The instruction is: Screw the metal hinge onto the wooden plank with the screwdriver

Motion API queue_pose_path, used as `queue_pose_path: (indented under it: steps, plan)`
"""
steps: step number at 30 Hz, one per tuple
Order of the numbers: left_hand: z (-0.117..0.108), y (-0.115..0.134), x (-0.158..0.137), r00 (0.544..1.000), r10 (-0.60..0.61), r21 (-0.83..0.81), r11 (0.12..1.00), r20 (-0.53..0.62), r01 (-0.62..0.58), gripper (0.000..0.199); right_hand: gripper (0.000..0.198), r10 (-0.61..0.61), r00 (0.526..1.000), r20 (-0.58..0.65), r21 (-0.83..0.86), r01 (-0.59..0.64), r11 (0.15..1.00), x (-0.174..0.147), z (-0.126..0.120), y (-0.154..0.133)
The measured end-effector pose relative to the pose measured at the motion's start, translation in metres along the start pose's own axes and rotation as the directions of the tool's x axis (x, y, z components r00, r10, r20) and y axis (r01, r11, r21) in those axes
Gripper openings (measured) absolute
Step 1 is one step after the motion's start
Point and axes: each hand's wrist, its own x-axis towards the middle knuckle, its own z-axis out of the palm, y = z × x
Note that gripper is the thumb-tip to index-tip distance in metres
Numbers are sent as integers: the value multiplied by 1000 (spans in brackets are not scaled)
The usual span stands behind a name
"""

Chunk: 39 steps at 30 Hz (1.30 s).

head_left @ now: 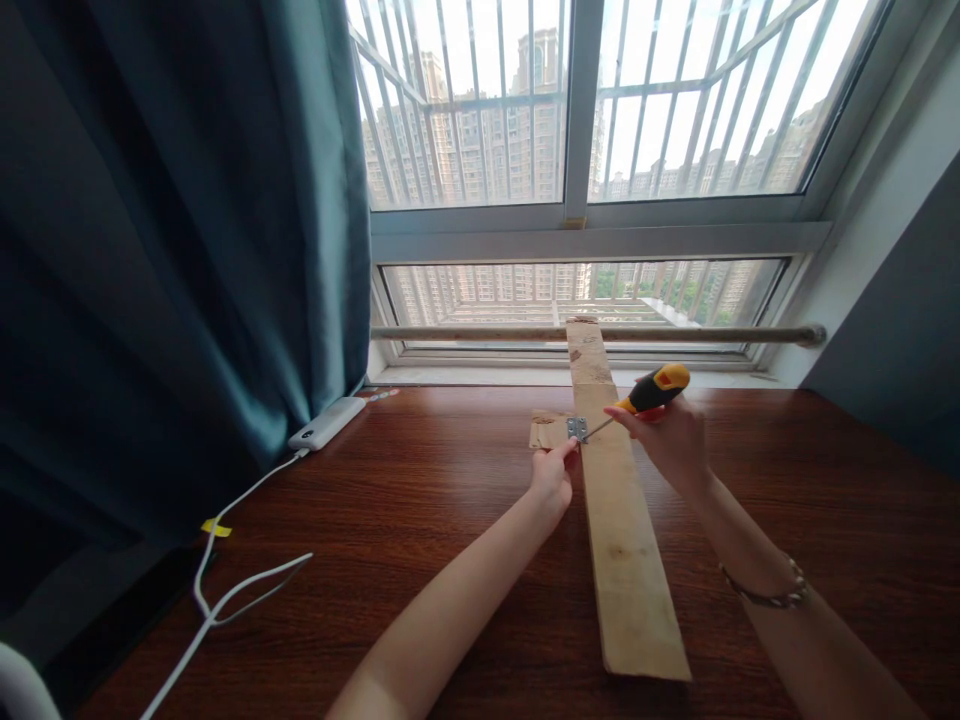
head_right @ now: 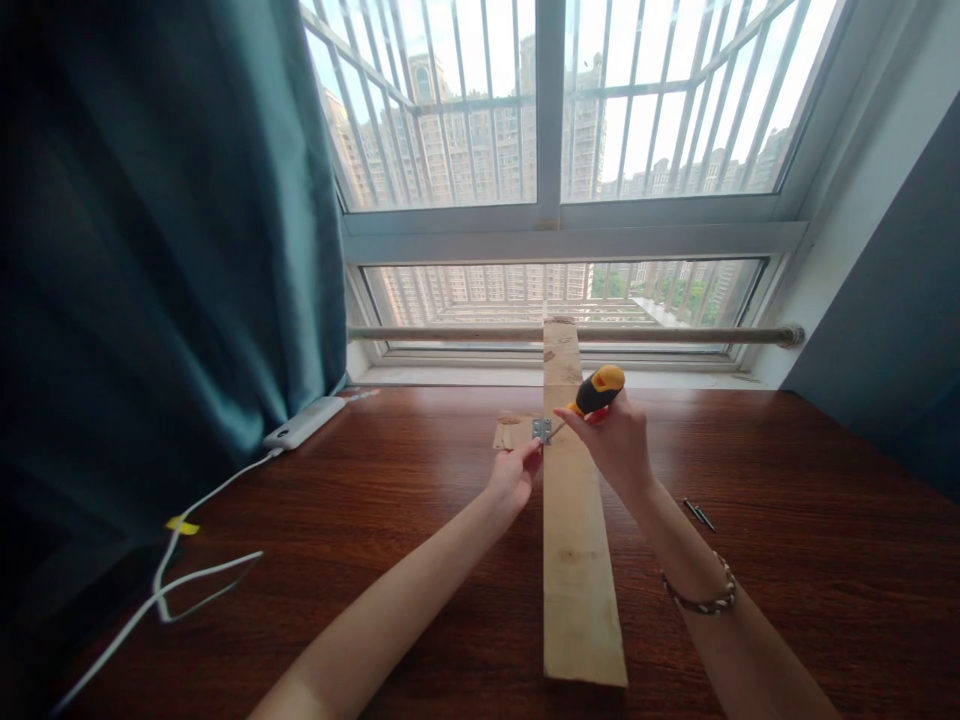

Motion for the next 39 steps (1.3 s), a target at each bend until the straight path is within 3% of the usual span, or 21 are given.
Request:
queue_pose_path:
  steps: [2, 5, 8, 12, 14, 17, 22, 26, 33, 39]
  plan:
    - [0, 0, -1, 1000, 9, -4, 1000, -6, -9, 20, 49, -21, 999, -40, -79, 18, 997, -2, 1, -1]
    - [2, 1, -2, 1000, -3, 0, 1000, -10, 3, 20, 51, 72, 994, 86, 156, -85, 984, -2, -1, -7]
    - [3, 2, -3, 1000, -4, -4, 1000, -12, 4, 21, 59, 155, 956, 247, 431, -252, 866, 1, -6, -13]
    - [4, 2, -5, 1000, 5, -19, 1000, -18, -5, 21, 57, 183, 907, 379, 541, -378, 751, 4, -13, -17]
    - [4, 2, -4, 1000, 6, -24, 1000, -25, -6, 22, 54, 177, 903, 390, 535, -379, 755, 5, -14, -17]
    - [2, 0, -1, 1000, 11, -21, 1000, -28, -11, 21, 51, 158, 931, 330, 470, -307, 828, 3, -13, -13]
    - [-1, -2, 2, 1000, 9, 1, 1000, -20, -9, 19, 47, 68, 973, 219, 247, -123, 961, -1, -9, -7]
    - [0, 1, 0, 1000, 8, 5, 1000, -19, -8, 21, 42, 48, 980, 195, 90, -66, 994, -1, -8, -9]
    - [2, 4, 0, 1000, -4, 9, 1000, -15, 4, 20, 46, 110, 954, 280, 450, -231, 862, 0, -7, -9]
    - [4, 5, -1, 999, -25, 9, 1000, -48, 25, 20, 49, 128, 934, 333, 488, -287, 824, 2, -12, -12]
